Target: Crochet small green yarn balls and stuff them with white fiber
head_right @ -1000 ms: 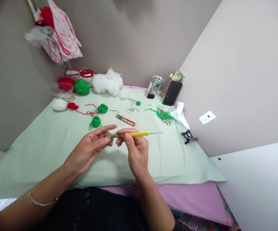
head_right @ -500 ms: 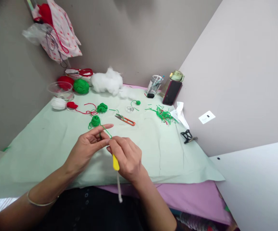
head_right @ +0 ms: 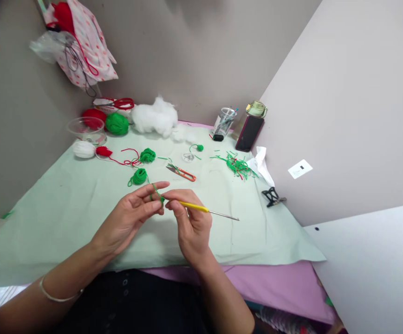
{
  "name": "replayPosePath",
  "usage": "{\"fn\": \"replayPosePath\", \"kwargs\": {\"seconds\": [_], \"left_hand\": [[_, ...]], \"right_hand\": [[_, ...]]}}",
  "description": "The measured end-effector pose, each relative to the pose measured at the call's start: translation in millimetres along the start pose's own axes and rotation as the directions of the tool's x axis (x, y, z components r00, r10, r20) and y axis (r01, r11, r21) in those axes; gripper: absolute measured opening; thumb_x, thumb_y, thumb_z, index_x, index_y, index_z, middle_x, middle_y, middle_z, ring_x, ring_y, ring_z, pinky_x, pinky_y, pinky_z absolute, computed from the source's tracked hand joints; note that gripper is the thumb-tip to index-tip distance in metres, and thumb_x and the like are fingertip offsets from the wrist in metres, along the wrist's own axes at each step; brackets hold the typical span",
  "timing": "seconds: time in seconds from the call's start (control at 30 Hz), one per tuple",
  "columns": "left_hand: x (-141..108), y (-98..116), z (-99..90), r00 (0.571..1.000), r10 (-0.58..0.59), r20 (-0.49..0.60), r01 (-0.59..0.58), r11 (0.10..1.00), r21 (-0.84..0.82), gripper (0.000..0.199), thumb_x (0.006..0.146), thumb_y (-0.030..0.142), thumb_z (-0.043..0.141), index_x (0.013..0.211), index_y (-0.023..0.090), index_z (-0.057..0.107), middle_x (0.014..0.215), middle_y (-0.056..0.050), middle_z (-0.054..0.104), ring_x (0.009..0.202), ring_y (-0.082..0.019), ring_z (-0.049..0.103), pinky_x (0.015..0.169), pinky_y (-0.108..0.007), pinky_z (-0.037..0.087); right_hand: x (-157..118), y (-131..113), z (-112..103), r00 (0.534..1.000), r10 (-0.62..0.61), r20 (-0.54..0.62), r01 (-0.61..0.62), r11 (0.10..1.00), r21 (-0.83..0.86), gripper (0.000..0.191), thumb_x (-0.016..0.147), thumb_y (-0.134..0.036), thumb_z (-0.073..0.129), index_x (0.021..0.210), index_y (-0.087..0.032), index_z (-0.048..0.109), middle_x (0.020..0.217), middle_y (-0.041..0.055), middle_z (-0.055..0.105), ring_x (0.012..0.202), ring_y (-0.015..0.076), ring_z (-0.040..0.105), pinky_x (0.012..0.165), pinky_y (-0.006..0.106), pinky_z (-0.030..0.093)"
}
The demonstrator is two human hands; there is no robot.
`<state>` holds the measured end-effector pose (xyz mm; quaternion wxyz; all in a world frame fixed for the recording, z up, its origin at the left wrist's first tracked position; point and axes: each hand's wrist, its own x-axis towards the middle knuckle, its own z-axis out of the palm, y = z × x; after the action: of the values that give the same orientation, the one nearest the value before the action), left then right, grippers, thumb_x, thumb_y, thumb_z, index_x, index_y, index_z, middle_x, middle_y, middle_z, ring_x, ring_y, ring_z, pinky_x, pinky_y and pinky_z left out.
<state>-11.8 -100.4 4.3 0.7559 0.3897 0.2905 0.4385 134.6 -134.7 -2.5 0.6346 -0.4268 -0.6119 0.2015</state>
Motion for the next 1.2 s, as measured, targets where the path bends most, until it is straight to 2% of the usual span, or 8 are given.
{"fn": "replayPosePath", "kwargs": {"seconds": [0.23,0.43,0.53,0.73,0.9,1.03,1.1,1.2], "left_hand": [[4.4,-8.7,-3.5,0.992,-0.125,0.016,0.126,0.972,-0.197,0.042,0.082,0.024,0.082,0.123,0.020,0.075,0.089,-0.001,0.068,0.079,-0.009,0.060,0.084,-0.022,0.051],[6.1,-3.5,-6.4,0.994,-0.106,0.002,0.103,0.961,-0.256,0.027,0.079,0.018,0.082,0.106,0.017,0.081,0.081,0.001,0.060,0.072,-0.006,0.058,0.075,-0.017,0.051],[3.1,-2.4,-3.4,0.996,-0.078,0.030,0.081,0.988,-0.131,0.035,0.080,0.021,0.082,0.115,0.023,0.079,0.077,0.003,0.061,0.072,-0.007,0.058,0.076,-0.018,0.049],[2.2,0.2,-4.6,0.998,-0.067,0.017,0.068,0.996,-0.049,0.027,0.082,0.026,0.081,0.109,0.023,0.081,0.089,0.001,0.065,0.077,-0.009,0.060,0.082,-0.023,0.047],[0.2,1.9,-5.0,0.999,0.022,-0.033,-0.020,0.998,0.066,0.031,0.082,0.024,0.080,0.113,0.025,0.079,0.080,0.002,0.061,0.076,-0.010,0.057,0.082,-0.024,0.045],[-0.3,-2.1,-2.8,0.999,0.001,-0.034,-0.001,1.000,-0.017,0.046,0.082,0.023,0.081,0.127,0.026,0.072,0.079,0.003,0.063,0.076,-0.009,0.058,0.081,-0.023,0.047],[0.7,-3.8,-3.3,0.994,-0.105,0.010,0.105,0.985,-0.138,0.046,0.082,0.025,0.081,0.127,0.023,0.071,0.081,0.001,0.064,0.076,-0.010,0.060,0.080,-0.023,0.049],[2.4,-4.4,-5.5,0.979,-0.196,0.050,0.202,0.951,-0.233,0.037,0.083,0.024,0.081,0.119,0.018,0.075,0.080,0.000,0.063,0.073,-0.008,0.059,0.078,-0.021,0.050]], "right_hand": [[-8.9,12.1,0.3,0.953,-0.297,0.061,0.300,0.897,-0.326,0.035,0.093,-0.006,0.063,0.117,-0.027,0.074,0.108,0.0082,0.073,0.097,0.0203,0.070,0.080,0.035,0.060],[0.4,2.9,-6.3,0.992,0.085,-0.091,-0.072,0.989,0.132,0.021,0.101,-0.021,0.056,0.099,-0.025,0.076,0.088,0.0020,0.070,0.072,0.0141,0.064,0.069,0.032,0.053],[1.1,3.6,-4.6,0.992,0.124,0.009,-0.124,0.982,0.143,0.017,0.099,-0.025,0.061,0.097,-0.024,0.077,0.093,0.0035,0.074,0.078,0.0156,0.065,0.073,0.032,0.054],[0.7,7.8,-7.1,0.974,0.227,-0.004,-0.217,0.932,0.290,0.020,0.101,-0.031,0.057,0.098,-0.021,0.074,0.092,0.0048,0.075,0.070,0.0150,0.069,0.067,0.032,0.058],[-2.8,2.9,-11.2,0.999,-0.026,0.024,0.027,0.998,-0.060,0.023,0.103,-0.020,0.048,0.106,-0.023,0.071,0.092,0.0047,0.076,0.074,0.0161,0.071,0.068,0.032,0.060],[-9.7,7.4,-7.9,0.906,-0.366,0.212,0.422,0.810,-0.406,0.030,0.094,-0.009,0.060,0.117,-0.024,0.071,0.103,0.0089,0.075,0.090,0.0205,0.071,0.075,0.034,0.059],[-11.1,8.9,-5.9,0.910,-0.376,0.177,0.415,0.807,-0.419,0.031,0.093,-0.008,0.062,0.117,-0.025,0.072,0.106,0.0093,0.074,0.093,0.0206,0.070,0.076,0.033,0.059],[-8.5,5.8,-4.9,0.983,-0.184,-0.008,0.178,0.960,-0.217,0.024,0.099,-0.013,0.055,0.109,-0.025,0.073,0.096,0.0065,0.071,0.084,0.0184,0.069,0.072,0.034,0.058]]}}
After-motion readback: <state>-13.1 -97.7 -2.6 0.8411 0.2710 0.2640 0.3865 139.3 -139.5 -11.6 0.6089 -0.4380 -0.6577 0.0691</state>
